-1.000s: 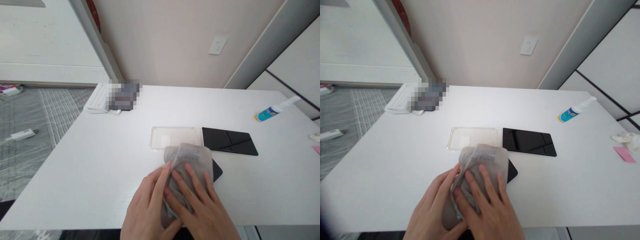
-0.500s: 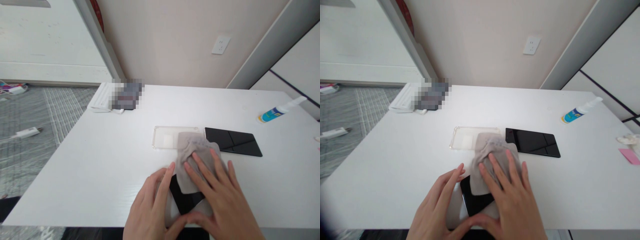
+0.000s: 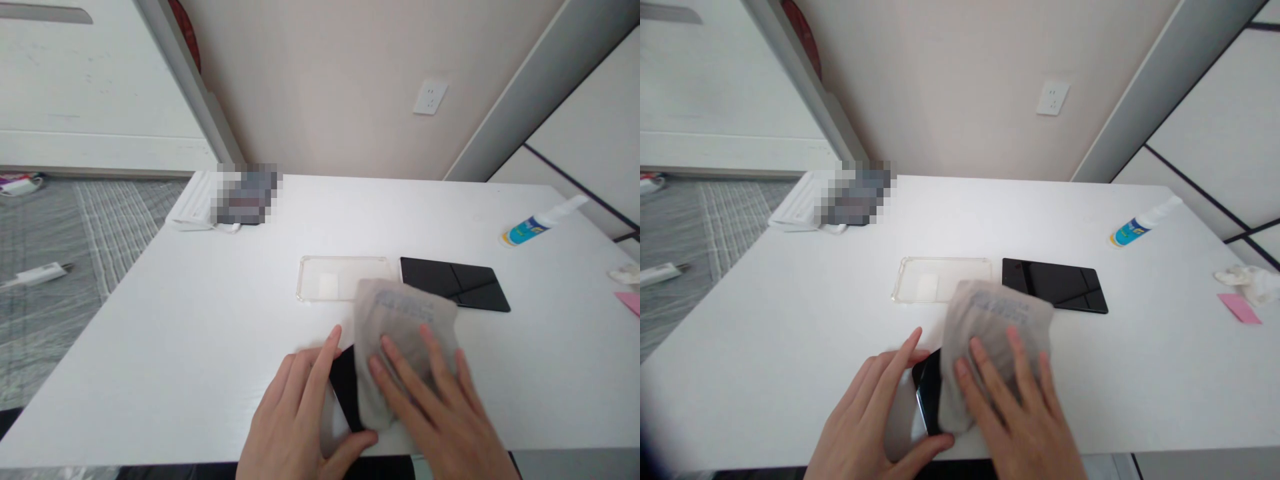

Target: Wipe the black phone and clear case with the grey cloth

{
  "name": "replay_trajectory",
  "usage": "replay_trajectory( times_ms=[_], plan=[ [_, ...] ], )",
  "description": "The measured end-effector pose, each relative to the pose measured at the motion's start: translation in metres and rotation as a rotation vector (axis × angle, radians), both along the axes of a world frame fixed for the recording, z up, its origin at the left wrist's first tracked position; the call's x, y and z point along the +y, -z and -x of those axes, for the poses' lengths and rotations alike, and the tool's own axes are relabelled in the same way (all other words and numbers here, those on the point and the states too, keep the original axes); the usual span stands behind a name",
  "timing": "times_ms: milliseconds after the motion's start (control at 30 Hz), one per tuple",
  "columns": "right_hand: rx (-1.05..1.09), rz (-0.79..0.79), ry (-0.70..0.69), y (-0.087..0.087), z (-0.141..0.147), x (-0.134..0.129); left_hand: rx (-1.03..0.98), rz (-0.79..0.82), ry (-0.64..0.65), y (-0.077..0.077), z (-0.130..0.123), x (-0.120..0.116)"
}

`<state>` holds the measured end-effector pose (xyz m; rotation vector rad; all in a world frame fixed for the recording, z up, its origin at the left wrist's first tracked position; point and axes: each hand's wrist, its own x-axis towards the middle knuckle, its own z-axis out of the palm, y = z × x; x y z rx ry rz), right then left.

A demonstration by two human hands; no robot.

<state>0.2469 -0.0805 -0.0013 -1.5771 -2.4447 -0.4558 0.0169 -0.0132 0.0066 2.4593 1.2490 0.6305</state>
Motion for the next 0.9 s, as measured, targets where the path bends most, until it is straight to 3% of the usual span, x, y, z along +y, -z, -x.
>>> replay_trajectory(
  times_ms=[100,267,433,633,800,900],
  plan=[
    [-0.028,0.005,-0.109,0.000,0.003,0.000,0.011,-0.021,0.016,0.002,0.003,0.001],
    [0.036,0.014,0.133,-0.001,-0.005,0.000,0.004,-0.011,0.001,0.000,0.004,0.003],
    [-0.010,-0.009,-0.106,0.004,0.003,-0.006,0.011,-0.023,0.019,0.000,0.004,0.005],
    [0.053,0.023,0.193,-0.001,-0.019,-0.006,0.006,-0.008,-0.007,-0.001,0.004,0.003],
    [-0.005,-0.008,-0.086,0.006,-0.003,-0.009,-0.001,-0.006,0.000,0.001,0.005,0.003],
    [0.013,0.025,-0.009,0.004,-0.010,-0.011,-0.002,-0.010,-0.007,0.001,0.005,0.004]
  ],
)
